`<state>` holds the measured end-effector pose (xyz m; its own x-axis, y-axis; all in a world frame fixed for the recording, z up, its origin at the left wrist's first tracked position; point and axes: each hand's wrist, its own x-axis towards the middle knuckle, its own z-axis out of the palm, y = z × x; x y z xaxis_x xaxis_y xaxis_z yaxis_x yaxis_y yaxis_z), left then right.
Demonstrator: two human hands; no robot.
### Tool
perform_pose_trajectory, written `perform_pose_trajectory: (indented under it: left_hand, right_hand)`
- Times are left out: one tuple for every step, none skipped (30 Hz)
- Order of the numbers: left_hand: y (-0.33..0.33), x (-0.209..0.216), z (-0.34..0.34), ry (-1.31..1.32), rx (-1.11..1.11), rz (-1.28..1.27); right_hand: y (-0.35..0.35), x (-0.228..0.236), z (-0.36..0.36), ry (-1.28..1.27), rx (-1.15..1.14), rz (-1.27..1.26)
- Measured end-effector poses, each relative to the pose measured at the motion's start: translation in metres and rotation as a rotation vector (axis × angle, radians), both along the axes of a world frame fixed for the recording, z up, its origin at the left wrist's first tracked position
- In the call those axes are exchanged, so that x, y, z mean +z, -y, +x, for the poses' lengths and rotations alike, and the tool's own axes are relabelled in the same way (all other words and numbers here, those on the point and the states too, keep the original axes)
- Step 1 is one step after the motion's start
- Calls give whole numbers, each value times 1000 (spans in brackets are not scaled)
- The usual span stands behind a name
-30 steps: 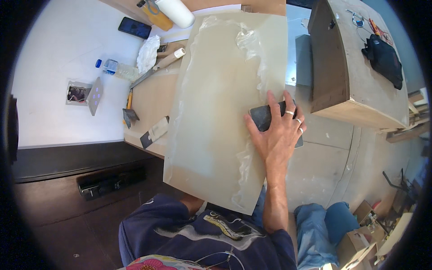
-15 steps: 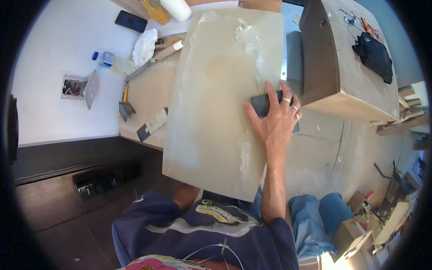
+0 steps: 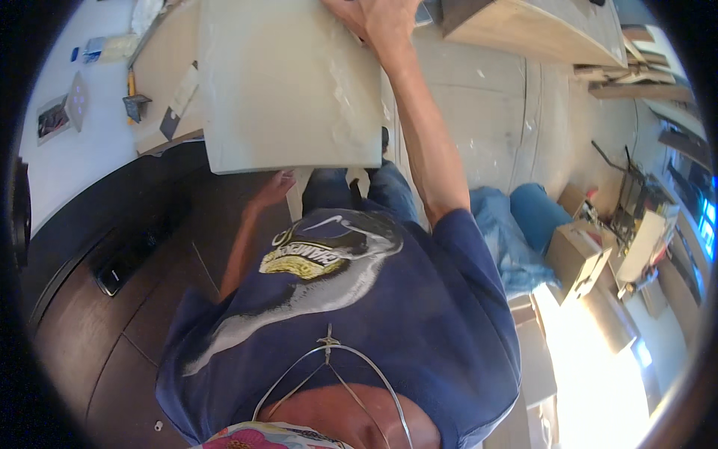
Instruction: The person sands the surface and edges of a beige panel using a sanding block and then uses a file along the edges.
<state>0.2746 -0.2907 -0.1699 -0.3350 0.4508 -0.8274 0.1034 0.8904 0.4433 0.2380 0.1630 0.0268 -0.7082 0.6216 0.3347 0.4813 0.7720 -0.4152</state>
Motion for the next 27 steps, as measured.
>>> perform_pose_trajectory:
  left_hand:
    - [12, 19, 4, -40, -88, 141]
    - [12, 50, 4, 22, -132, 115]
    - [8, 92, 1, 80, -177, 85]
    - [-11, 144, -10, 157, -206, 97]
    - [-33, 194, -16, 229, -220, 102]
    - [-50, 228, -25, 229, -241, 104]
    - [-61, 256, -34, 235, -176, 218]
    - [-71, 275, -42, 239, -114, 336]
    - [-82, 285, -51, 233, -124, 349]
    - [-98, 287, -64, 55, -103, 493]
    - [-112, 288, -78, -129, -71, 633]
    - [-130, 286, -93, -231, -50, 673]
    - [-157, 276, -112, -319, -38, 723]
    - [-185, 260, -132, -357, 13, 833]
    - [-215, 245, -152, -386, 67, 934]
    - [-244, 233, -172, -412, 112, 993]
    - [-277, 219, -193, -436, 158, 1063]
    - [-308, 205, -213, -443, 179, 1042]
    - [-336, 194, -231, -448, 190, 1017]
    - [-364, 185, -243, -437, 170, 1020]
    - [-387, 176, -255, -536, 179, 1055]
    - [-405, 167, -267, -634, 191, 1083]
    - [-420, 161, -277, -728, 201, 1116]
    - [-429, 154, -285, -825, 212, 1147]
    - [-431, 143, -291, -817, 219, 1143]
    - [-430, 136, -303, -874, 210, 1189]
    - [-427, 132, -313, -938, 197, 1229]
  right_hand:
    - [0, 5, -2, -5, 3, -33]
    - [0, 7, -2, -18, 10, -61]
    - [0, 8, 0, -16, 0, -53]
    - [-4, 9, 5, -22, 3, -54]
    - [-5, 10, 9, -32, 22, -62]
    - [-4, 12, 20, -33, 2, -57]
    - [8, 12, 30, 12, 16, -59]
    - [19, 12, 42, 56, 28, -58]
    - [34, -3, 61, -19, 36, -43]
    - [50, -18, 85, -92, 41, -24]
    - [71, -14, 110, -33, 39, -79]
    - [96, -4, 138, 25, 39, -137]
    - [115, 5, 163, 84, 29, -163]
    - [130, 2, 181, 89, 27, -163]
    - [128, 4, 178, 92, 21, -160]
    - [126, 5, 171, 82, 29, -189]
    - [116, 5, 163, 71, 35, -208]
    - [96, 0, 139, 59, 34, -154]
    - [72, -1, 110, -3, 14, -151]
    - [48, -6, 81, -107, 2, -82]
    - [29, -14, 56, -142, -35, -18]
    - [26, -21, 50, -126, -32, -21]
    - [25, -23, 46, -109, -33, -19]
    - [37, -24, 60, -106, -29, -109]
    - [56, -19, 83, -96, -12, -193]
    - [78, -6, 112, -46, -8, -230]
    - [98, 3, 141, -1, 0, -272]
